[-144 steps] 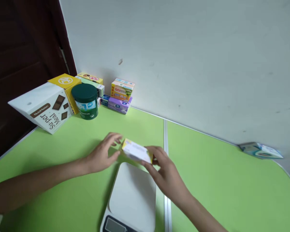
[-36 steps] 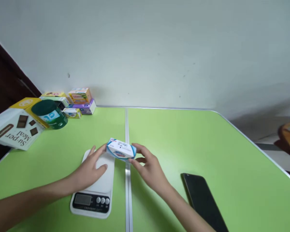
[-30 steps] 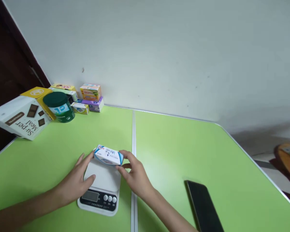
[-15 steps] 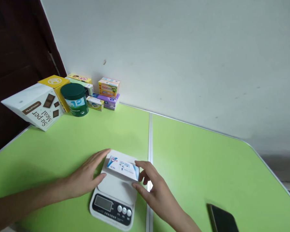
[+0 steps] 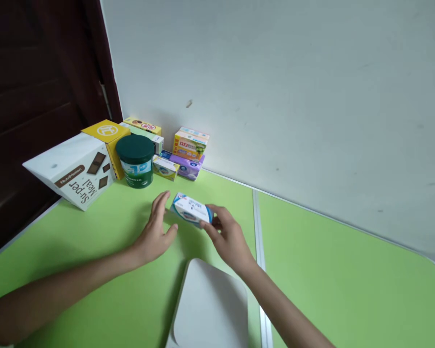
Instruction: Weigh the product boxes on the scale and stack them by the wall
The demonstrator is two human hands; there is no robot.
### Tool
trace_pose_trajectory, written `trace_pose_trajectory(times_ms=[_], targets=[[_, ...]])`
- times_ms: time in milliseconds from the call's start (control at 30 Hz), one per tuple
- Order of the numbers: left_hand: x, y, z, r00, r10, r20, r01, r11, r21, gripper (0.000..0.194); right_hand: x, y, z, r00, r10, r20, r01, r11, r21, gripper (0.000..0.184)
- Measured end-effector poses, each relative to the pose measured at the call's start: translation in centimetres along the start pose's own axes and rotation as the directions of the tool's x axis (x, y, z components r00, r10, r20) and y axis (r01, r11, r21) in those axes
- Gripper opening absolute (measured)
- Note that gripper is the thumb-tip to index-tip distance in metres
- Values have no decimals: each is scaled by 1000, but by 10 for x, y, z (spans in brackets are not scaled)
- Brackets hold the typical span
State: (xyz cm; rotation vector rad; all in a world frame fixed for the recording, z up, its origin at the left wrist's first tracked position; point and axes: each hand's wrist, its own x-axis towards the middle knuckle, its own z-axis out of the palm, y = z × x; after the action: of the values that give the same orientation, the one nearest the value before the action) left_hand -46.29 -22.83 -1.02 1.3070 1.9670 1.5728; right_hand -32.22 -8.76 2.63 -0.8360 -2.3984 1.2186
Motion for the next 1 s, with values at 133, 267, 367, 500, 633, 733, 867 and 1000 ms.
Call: trace_pose_trajectory(times_ms=[133,267,367,500,633,733,867,1000], targets=[[22,-22,-10,999,-26,43,22,996,81,78,68,-10,15,994,-53,-94,53,999,-4,44],[52,-38,-9,996,-40,79,29,990,137,85,121,-23,22,976,-143,-164,142,990,-14,41],[78,-46,-1,1000,19,18,-21,988,156,91,152,-30,32,957,-216,-196,213,976,-34,39],[105,-60,10,994,76,-78,-59,977,206,92,180,-31,48,960,-237,-149,228,971,-74,42],[113,-78,16,991,92,-95,-64,964,257,93,193,-23,55,961,-261,-92,249,961,-121,44],[109,-86,18,991,117,-67,-90,945,316,93,192,-16,55,949,-307,-68,295,945,-143,50],[102,-82,16,989,124,-79,-90,935,343,90,174,-8,57,956,-279,-91,268,956,-122,66],[101,-76,12,985,164,-50,-134,919,370,76,131,0,55,970,-230,-84,214,963,-165,40]])
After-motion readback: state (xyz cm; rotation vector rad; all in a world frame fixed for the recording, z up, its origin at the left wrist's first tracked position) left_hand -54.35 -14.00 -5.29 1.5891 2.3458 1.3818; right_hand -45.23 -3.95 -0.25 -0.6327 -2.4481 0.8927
